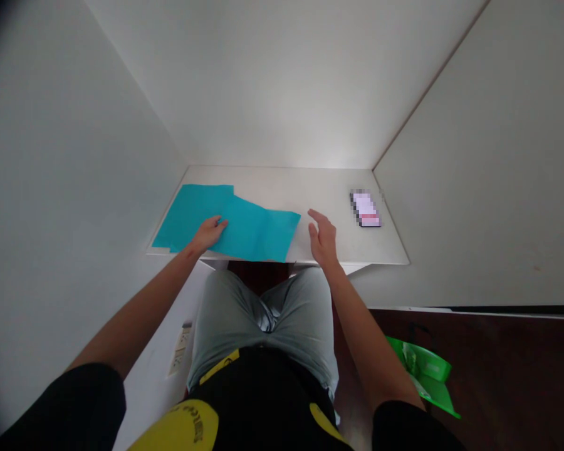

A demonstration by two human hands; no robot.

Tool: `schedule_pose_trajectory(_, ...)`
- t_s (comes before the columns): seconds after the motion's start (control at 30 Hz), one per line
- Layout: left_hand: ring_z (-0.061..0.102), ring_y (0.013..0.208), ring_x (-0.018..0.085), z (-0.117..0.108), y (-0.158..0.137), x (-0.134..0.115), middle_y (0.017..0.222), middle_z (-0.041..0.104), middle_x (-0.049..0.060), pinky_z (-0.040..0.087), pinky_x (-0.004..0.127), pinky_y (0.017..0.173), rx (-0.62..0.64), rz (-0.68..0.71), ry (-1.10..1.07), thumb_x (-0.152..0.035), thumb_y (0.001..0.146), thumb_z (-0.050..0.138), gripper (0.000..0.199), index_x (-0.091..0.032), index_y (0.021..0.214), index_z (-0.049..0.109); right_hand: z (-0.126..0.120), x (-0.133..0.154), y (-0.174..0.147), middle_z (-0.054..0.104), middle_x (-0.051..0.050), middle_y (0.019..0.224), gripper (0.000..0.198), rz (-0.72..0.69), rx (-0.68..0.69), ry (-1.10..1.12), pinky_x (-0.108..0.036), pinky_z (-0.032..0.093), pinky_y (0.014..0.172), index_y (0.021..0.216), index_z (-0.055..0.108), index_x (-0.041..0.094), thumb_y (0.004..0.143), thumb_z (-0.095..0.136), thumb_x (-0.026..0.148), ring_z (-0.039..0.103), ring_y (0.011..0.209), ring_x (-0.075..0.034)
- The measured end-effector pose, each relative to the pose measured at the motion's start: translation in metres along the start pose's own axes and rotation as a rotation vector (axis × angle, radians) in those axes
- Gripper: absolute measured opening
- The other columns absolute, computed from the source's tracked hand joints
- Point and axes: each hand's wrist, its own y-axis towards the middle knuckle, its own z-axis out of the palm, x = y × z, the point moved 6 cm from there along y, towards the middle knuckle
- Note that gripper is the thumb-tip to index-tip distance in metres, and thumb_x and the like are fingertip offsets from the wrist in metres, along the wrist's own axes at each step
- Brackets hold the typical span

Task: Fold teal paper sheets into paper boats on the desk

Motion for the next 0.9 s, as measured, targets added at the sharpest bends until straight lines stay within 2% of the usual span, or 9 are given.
schedule_pose_trajectory(0.13,0.071,0.127,0.035,-0.008,0.011,-0.022,0.135,0.077,0.015,0.056,0.048,0.111,-0.001,0.062,-0.092,-0.063,0.103,0.049,0.061,-0.017,0.135,0.075,0.027,0.017,-0.003,0.057,-0.009,0.163,0.048,-0.093,0.227,-0.116,-0.054,0.04,0.123,0.151,0.062,0.028,0.114,0.037,0.048,0.051,0.151,-0.031)
schedule_pose_trajectory(0.23,0.07,0.131,0.033,-0.008,0.016,-0.057,0.142,0.074,0.013,0.055,0.048,0.11,0.1,0.125,-0.239,-0.073,0.108,0.027,0.077,-0.021,0.148,0.068,0.048,0.009,-0.013,0.059,-0.01,0.162,0.042,-0.076,0.368,-0.245,-0.058,0.037,0.122,0.143,0.068,0.027,0.112,0.046,0.046,0.051,0.15,-0.034)
schedule_pose_trajectory(0.33,0.072,0.128,0.031,0.023,0.003,-0.1,0.144,0.074,0.011,0.057,0.047,0.107,0.333,0.253,-0.261,-0.072,0.109,0.009,0.085,-0.025,0.154,0.063,0.06,0.008,-0.022,0.062,-0.012,0.157,0.042,-0.063,0.428,-0.322,-0.058,0.037,0.118,0.147,0.067,0.029,0.111,0.05,0.045,0.055,0.143,-0.035)
schedule_pose_trajectory(0.37,0.07,0.131,0.031,0.036,-0.005,-0.112,0.146,0.073,0.01,0.055,0.047,0.109,0.345,0.306,-0.207,-0.072,0.109,0.01,0.084,-0.026,0.153,0.064,0.06,0.01,-0.024,0.064,-0.012,0.155,0.042,-0.069,0.43,-0.335,-0.057,0.038,0.116,0.148,0.066,0.029,0.111,0.05,0.045,0.056,0.14,-0.035)
schedule_pose_trajectory(0.43,0.062,0.142,0.033,0.061,-0.024,-0.127,0.153,0.067,0.01,0.049,0.049,0.119,0.243,0.405,-0.039,-0.072,0.11,0.02,0.077,-0.025,0.149,0.067,0.058,0.016,-0.026,0.069,-0.012,0.146,0.041,-0.083,0.425,-0.34,-0.055,0.04,0.111,0.144,0.069,0.03,0.112,0.05,0.046,0.057,0.135,-0.035)
schedule_pose_trajectory(0.5,0.052,0.151,0.038,0.085,-0.042,-0.127,0.162,0.059,0.013,0.041,0.057,0.125,0.11,0.426,0.169,-0.069,0.109,0.031,0.07,-0.024,0.151,0.065,0.051,0.019,-0.025,0.074,-0.012,0.135,0.038,-0.068,0.396,-0.32,-0.053,0.041,0.107,0.134,0.075,0.03,0.112,0.048,0.045,0.06,0.127,-0.035)
schedule_pose_trajectory(0.57,0.045,0.157,0.038,0.106,-0.058,-0.121,0.167,0.052,0.015,0.036,0.06,0.129,0.092,0.44,0.278,-0.061,0.11,0.035,0.064,-0.023,0.152,0.064,0.038,0.016,-0.022,0.077,-0.011,0.123,0.04,-0.007,0.316,-0.287,-0.051,0.042,0.103,0.123,0.078,0.028,0.113,0.044,0.046,0.063,0.118,-0.033)
schedule_pose_trajectory(0.73,0.026,0.168,0.033,0.123,-0.072,-0.107,0.177,0.039,0.005,0.021,0.061,0.136,0.26,0.512,0.252,-0.058,0.113,0.024,0.064,-0.03,0.152,0.065,0.021,0.018,-0.011,0.076,-0.012,0.126,0.046,0.05,0.176,-0.174,-0.048,0.044,0.103,0.129,0.073,0.025,0.115,0.036,0.047,0.065,0.119,-0.032)
schedule_pose_trajectory(0.9,0.028,0.167,0.032,0.118,-0.059,-0.111,0.174,0.045,0.002,0.017,0.063,0.136,0.407,0.477,0.169,-0.054,0.114,0.014,0.069,-0.034,0.142,0.073,0.031,0.052,0.01,0.073,-0.011,0.135,0.042,-0.008,0.17,-0.164,-0.048,0.042,0.111,0.132,0.071,0.024,0.115,0.035,0.039,0.062,0.129,-0.03)
